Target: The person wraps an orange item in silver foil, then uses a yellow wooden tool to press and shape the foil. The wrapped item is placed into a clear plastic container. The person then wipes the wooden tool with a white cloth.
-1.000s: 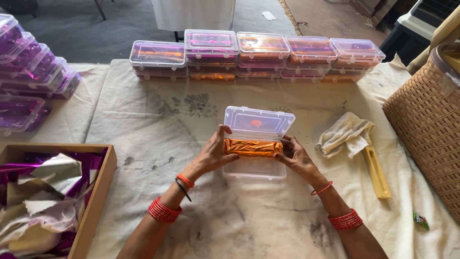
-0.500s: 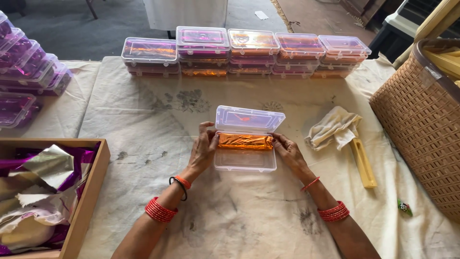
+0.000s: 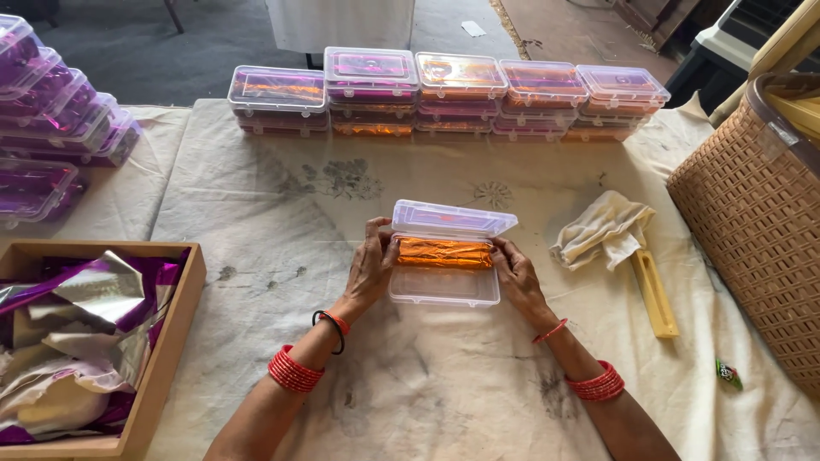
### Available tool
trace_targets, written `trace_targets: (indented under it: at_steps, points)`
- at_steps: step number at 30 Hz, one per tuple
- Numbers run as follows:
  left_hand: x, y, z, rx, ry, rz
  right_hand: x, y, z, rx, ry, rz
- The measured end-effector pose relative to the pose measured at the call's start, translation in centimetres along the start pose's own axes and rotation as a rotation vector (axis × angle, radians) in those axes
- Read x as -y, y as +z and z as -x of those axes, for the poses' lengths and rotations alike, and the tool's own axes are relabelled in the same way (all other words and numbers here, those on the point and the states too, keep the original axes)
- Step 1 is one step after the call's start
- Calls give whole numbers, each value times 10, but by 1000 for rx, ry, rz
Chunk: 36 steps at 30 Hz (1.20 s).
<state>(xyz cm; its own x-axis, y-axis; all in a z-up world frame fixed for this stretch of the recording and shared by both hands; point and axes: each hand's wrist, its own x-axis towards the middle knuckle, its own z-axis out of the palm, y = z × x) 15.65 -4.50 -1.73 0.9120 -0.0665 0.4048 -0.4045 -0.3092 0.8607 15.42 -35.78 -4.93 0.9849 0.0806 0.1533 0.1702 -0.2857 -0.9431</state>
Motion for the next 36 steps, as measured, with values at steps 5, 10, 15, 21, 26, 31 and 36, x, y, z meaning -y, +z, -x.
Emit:
trace_targets:
  at_steps: [5,10,15,21,26,31,36]
  points:
    - [10,-2,-1,-3,-119,138,23,7,6,-76,-142,-83]
    - [-5,-9,-1,-54,-69,265,48,11,14,-151,-279,-141]
    - [-8,-12,0,-16,19,377,36,7,22,-240,-526,-94]
    - [47,-1,-1,-3,33,457,20,2,23,-318,-462,-92]
    - [-13,-14,0,132,-115,151,-12,-11,10,-170,-237,-105]
    - [-1,-7,7,87,23,-109,13,0,12,-176,-194,-1]
    - [3,-4,9,7,65,-182,37,9,20,-196,-178,136]
